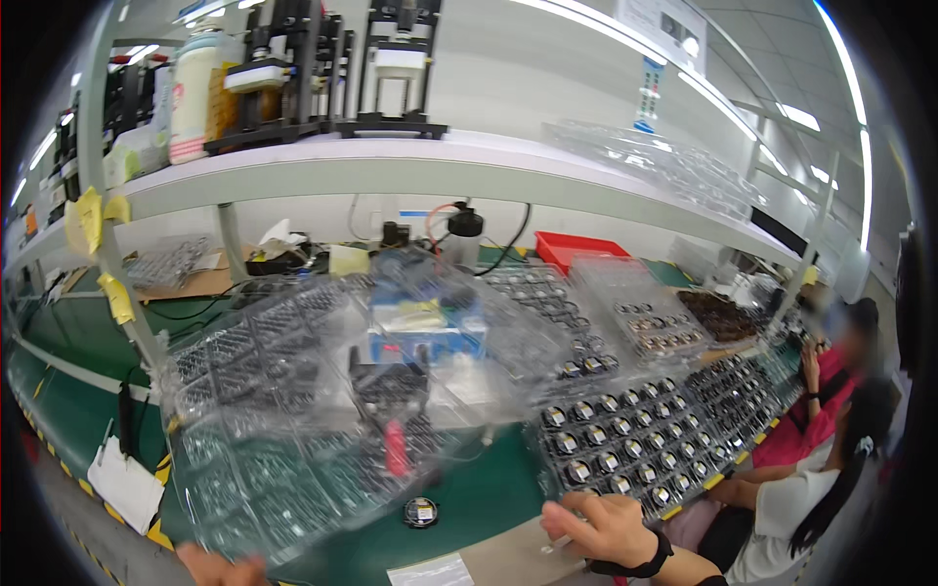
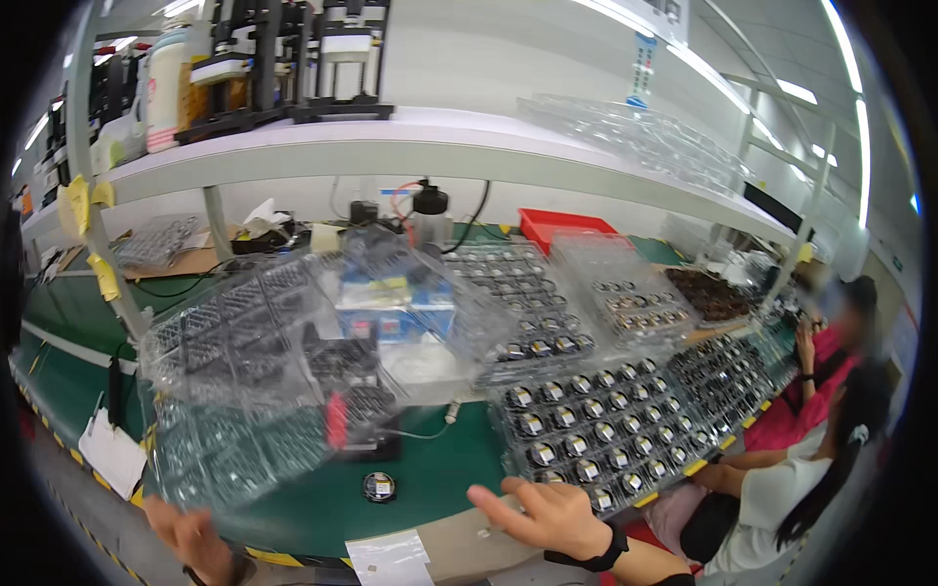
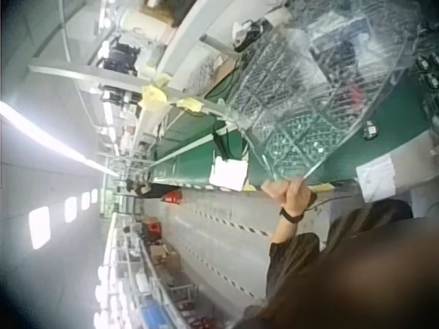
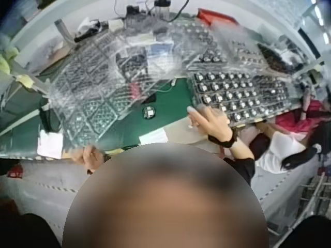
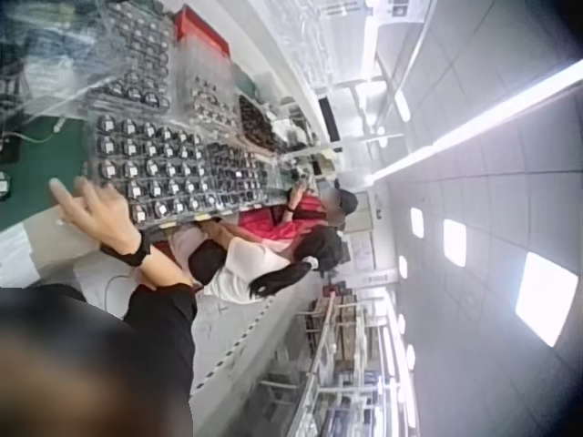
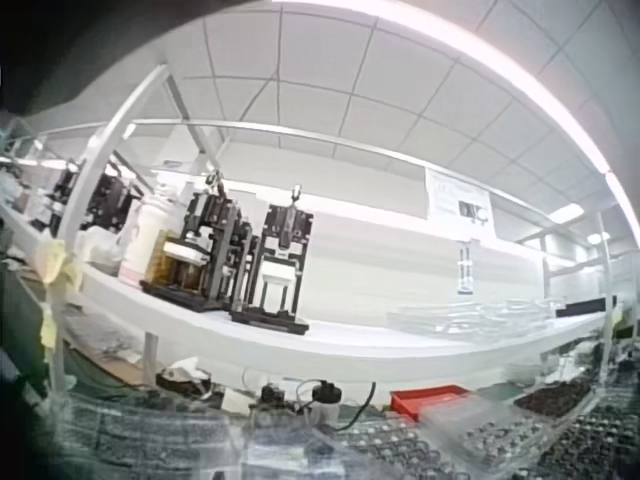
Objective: Manually assemble small electronic cooling fans using a press jig and assembly components.
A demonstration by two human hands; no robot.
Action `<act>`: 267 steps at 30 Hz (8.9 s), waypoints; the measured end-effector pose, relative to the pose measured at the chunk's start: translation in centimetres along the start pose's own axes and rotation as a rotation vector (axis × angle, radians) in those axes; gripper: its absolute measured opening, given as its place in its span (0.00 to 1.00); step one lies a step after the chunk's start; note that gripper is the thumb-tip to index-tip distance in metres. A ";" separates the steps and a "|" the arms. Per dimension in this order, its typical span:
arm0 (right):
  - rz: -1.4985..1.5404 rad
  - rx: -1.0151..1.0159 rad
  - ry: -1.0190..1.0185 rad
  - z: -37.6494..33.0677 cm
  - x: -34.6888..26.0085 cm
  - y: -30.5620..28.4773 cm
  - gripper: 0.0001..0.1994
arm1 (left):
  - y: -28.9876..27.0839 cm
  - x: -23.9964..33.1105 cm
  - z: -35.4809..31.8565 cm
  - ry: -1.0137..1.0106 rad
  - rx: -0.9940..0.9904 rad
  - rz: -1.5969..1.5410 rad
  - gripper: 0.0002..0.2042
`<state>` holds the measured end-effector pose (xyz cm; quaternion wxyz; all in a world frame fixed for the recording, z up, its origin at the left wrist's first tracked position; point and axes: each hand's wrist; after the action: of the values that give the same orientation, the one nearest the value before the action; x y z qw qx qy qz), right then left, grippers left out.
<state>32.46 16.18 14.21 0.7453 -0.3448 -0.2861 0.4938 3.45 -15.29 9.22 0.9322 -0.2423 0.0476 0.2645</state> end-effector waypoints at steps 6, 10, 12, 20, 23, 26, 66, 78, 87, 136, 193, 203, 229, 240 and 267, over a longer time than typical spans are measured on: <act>-0.104 0.129 0.120 -5.7 1.1 -2.4 0.21 | 0.1 7.9 6.9 0.493 -0.130 -0.527 0.10; -0.270 0.183 0.358 -11.9 1.9 -4.2 0.20 | -1.6 14.3 7.7 0.657 -0.044 -0.770 0.13; -0.398 0.202 0.545 -15.0 2.9 -3.8 0.20 | 1.7 18.6 6.3 0.543 0.049 -0.882 0.14; -0.459 0.117 1.019 -21.7 8.5 -1.8 0.24 | 7.9 31.8 5.4 0.619 -0.284 -0.968 0.20; -0.450 0.103 1.073 -22.4 10.9 -0.3 0.24 | 8.5 34.0 5.6 0.641 -0.370 -0.937 0.23; -0.454 0.109 1.127 -22.9 12.9 0.9 0.26 | 8.7 34.3 8.6 0.590 -0.335 -1.038 0.11; 0.116 -0.170 0.576 -15.0 -6.6 7.2 0.18 | 6.0 18.3 -2.6 0.603 -0.720 -0.539 0.39; 0.261 -0.159 0.515 -9.4 -7.9 5.8 0.11 | 5.8 18.2 -2.8 0.370 -0.619 -0.806 0.31; 1.145 -0.055 0.812 4.6 -3.8 14.3 0.08 | 7.1 17.6 -4.1 0.218 -0.530 -0.894 0.22; 0.995 -0.195 0.769 5.3 -5.1 19.0 0.09 | 20.9 -25.2 3.7 -0.317 -1.068 0.022 0.19; 0.642 -0.165 0.598 5.6 -5.1 18.6 0.07 | 22.2 -13.8 11.3 0.101 -1.099 -0.186 0.29; 0.609 -0.155 0.576 5.6 -5.1 18.6 0.08 | 21.2 -14.5 12.4 -0.321 -1.207 0.081 0.29; 0.621 -0.138 0.514 5.7 -5.9 17.9 0.07 | 23.1 -14.9 9.6 -0.398 -1.340 0.023 0.35; 0.611 -0.158 0.512 6.0 -5.8 17.8 0.07 | 22.3 -15.8 9.7 -0.265 -1.334 -0.021 0.33; 0.595 -0.193 0.503 6.0 -5.5 17.5 0.06 | 22.8 -10.8 12.4 0.412 -0.920 -0.534 0.34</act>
<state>16.50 17.24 3.42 0.5808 -0.5911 -0.0273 0.5590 -18.08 2.49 12.69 0.7367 -0.6735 0.0452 -0.0396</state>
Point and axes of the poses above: each hand's wrist, its own z-axis towards the middle knuckle, its own y-axis out of the palm, x = y × z, and after that the axes turned 11 degrees about y, right-handed
